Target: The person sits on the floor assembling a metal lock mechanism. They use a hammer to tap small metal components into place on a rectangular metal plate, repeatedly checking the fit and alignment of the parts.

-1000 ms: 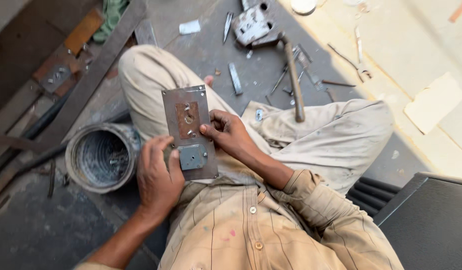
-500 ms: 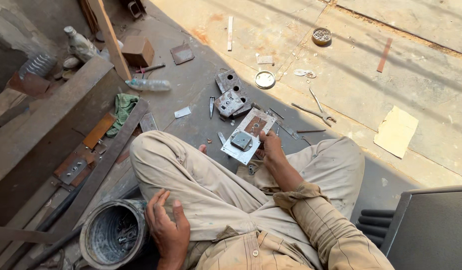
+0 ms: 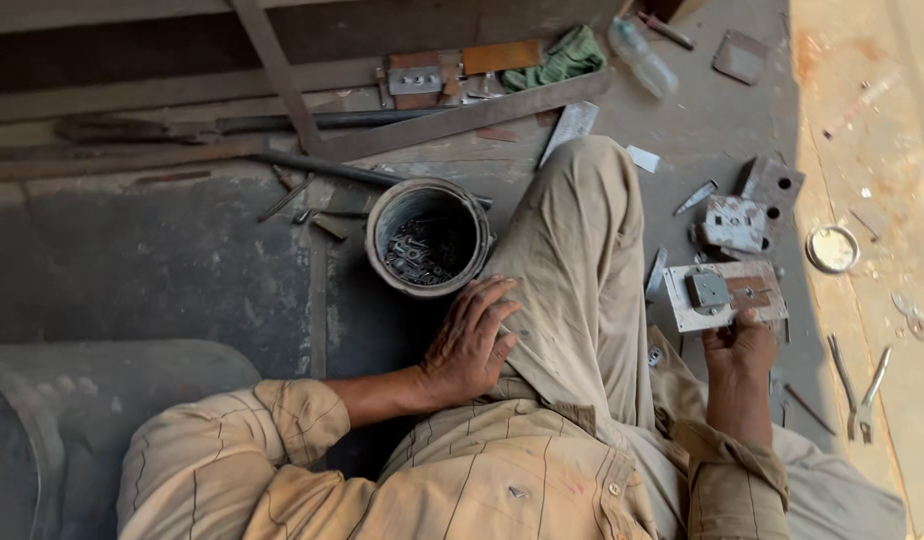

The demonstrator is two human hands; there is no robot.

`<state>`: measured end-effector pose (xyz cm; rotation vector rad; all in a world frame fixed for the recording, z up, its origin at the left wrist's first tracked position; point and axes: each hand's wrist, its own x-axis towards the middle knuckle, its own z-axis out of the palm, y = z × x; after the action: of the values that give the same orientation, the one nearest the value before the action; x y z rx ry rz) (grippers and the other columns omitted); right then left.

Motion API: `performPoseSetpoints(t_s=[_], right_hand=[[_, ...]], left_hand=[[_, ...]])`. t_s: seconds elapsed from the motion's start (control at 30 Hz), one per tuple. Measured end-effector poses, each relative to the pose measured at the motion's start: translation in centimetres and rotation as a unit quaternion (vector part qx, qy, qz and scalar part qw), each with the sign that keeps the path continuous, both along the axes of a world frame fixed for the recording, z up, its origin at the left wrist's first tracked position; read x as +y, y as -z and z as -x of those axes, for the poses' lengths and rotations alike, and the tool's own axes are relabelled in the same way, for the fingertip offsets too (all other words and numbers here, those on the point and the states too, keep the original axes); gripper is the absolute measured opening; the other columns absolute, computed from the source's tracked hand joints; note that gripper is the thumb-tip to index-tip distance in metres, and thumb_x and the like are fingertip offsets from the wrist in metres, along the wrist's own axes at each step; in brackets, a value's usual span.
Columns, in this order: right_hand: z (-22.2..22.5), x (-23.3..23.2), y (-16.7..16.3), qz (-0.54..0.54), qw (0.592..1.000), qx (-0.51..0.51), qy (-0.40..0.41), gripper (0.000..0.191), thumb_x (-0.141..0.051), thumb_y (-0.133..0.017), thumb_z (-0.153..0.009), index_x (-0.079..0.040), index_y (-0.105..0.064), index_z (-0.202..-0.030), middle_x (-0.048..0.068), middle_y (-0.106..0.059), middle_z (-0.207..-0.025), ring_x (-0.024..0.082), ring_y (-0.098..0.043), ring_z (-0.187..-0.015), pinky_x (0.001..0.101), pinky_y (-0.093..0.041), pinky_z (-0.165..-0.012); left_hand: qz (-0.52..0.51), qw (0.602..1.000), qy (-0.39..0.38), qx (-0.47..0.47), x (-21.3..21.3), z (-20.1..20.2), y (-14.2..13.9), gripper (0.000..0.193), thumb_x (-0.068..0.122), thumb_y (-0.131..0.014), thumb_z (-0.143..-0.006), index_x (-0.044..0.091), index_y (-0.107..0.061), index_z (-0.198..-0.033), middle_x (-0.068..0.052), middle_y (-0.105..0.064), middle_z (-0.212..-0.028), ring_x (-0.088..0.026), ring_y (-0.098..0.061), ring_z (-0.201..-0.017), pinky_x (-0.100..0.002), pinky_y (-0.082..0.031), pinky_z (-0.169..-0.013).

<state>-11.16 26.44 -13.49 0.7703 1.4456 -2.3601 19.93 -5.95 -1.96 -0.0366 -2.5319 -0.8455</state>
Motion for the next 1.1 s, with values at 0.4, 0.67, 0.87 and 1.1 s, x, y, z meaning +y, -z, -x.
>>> performPoseSetpoints(t_s=[0.4, 0.67, 0.87, 1.1], right_hand=[[1.9, -3.3, -3.3, -0.237, 0.957, 0.092, -0.142, 0.065, -0.037, -0.065, -0.101, 0.000, -0.044, -0.150, 0.020, -0.048, -0.150, 0.035, -0.059, -0.128, 0.0484, -0.053, -0.095], [-7.8, -14.8, -14.5, -0.128, 0.841, 0.446, -0.278, 0.032, -0.010, -0.066, -0.109, 0.001, -0.056, -0.138, 0.012, -0.072, -0.121, 0.018, -0.074, -0.100, 0.0304, -0.061, -0.086], [-13.7, -24.7, -16.4, -0.295, 0.573, 0.493, -0.584, 0.083, -0.022, -0.079, -0.093, 0.000, -0.028, -0.155, 0.029, -0.062, -0.120, 0.038, -0.072, -0.097, 0.0443, -0.056, -0.084], [-15.1, -31.4, -11.0, -0.417, 0.551, 0.458, -0.559, 0.066, -0.008, -0.066, -0.087, -0.012, -0.038, -0.147, 0.028, -0.070, -0.108, 0.047, -0.068, -0.098, 0.0512, -0.053, -0.086]], left_hand=[[-0.108, 0.982, -0.153, -0.039, 4.4, 2.8, -2.0, 0.102, 0.015, -0.073, -0.063, -0.010, -0.023, -0.148, -0.035, -0.035, -0.141, -0.052, -0.033, -0.133, -0.062, -0.027, -0.116], [-0.087, 0.996, -0.026, -0.005, 0.9, 1.5, -1.5, 0.074, 0.015, -0.074, -0.080, 0.002, -0.040, -0.144, -0.021, -0.051, -0.129, -0.038, -0.050, -0.123, -0.050, -0.041, -0.109], [-0.168, 0.974, -0.148, 0.023, 2.2, -3.7, 0.9, 0.038, 0.013, -0.062, -0.100, 0.000, -0.052, -0.135, -0.021, -0.056, -0.131, -0.038, -0.057, -0.125, -0.046, -0.047, -0.107], [-0.393, 0.830, -0.247, -0.309, -0.7, -10.1, 7.4, 0.026, 0.014, -0.071, -0.090, 0.000, -0.066, -0.111, -0.008, -0.074, -0.091, -0.020, -0.071, -0.082, -0.036, -0.056, -0.074]])
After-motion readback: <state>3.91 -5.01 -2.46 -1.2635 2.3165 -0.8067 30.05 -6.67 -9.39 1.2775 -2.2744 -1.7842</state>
